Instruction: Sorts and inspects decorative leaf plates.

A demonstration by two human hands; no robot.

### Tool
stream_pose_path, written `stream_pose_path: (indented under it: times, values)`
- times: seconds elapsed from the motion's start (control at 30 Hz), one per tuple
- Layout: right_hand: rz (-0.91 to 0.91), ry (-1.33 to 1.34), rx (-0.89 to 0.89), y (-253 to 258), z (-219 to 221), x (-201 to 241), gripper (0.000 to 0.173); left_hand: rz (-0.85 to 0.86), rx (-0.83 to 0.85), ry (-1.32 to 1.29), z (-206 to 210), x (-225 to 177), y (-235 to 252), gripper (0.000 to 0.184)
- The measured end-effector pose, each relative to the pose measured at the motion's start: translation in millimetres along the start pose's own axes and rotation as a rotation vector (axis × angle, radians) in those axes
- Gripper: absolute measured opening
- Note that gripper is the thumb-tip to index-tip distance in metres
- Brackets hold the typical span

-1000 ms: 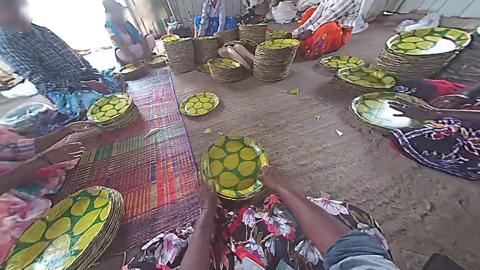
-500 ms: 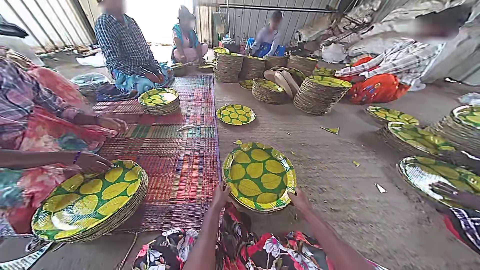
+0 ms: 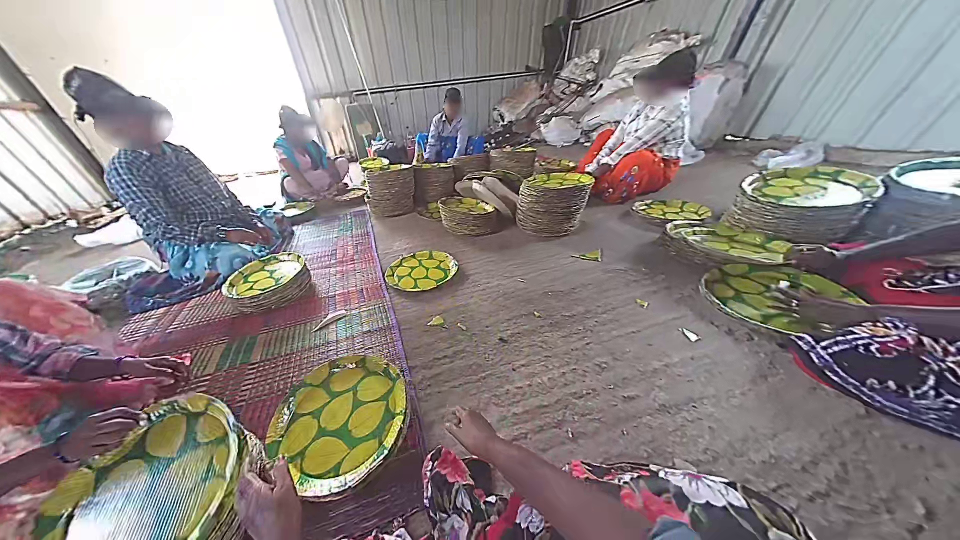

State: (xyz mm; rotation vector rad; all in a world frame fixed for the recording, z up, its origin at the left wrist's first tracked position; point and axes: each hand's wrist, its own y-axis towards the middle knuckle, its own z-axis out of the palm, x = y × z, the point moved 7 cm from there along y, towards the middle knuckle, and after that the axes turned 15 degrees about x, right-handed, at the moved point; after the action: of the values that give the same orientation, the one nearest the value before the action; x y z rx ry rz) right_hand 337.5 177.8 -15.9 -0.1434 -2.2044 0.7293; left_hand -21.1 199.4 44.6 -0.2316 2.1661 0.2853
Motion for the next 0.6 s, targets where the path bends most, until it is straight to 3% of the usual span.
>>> stream_pose_path:
  times: [0.13,0.37,0.5,0.6]
  values:
    - [0.050,-0.227,0.117,-56.2,-29.2,-46.2,0.047,0.119,0.195,-0.023,36.7,-30.9,-9.9,0.056]
    - [0.351,-0.380,-0.003,-181.1,-106.8,-157.7,0.047,0.384,0.663,0.108,155.6,-124.2,-84.2,0.054]
    - [0.395,-0.232,-0.021,-222.9,-97.9,-213.5,0.044,0.411,0.971,0.345,223.8,-131.0,-144.5,0.059]
    - [0.372,-0.208,-0.004,-223.4,-94.4,-220.5,0.044,0.455,1.090,0.451,261.6,-120.1,-174.7,0.056]
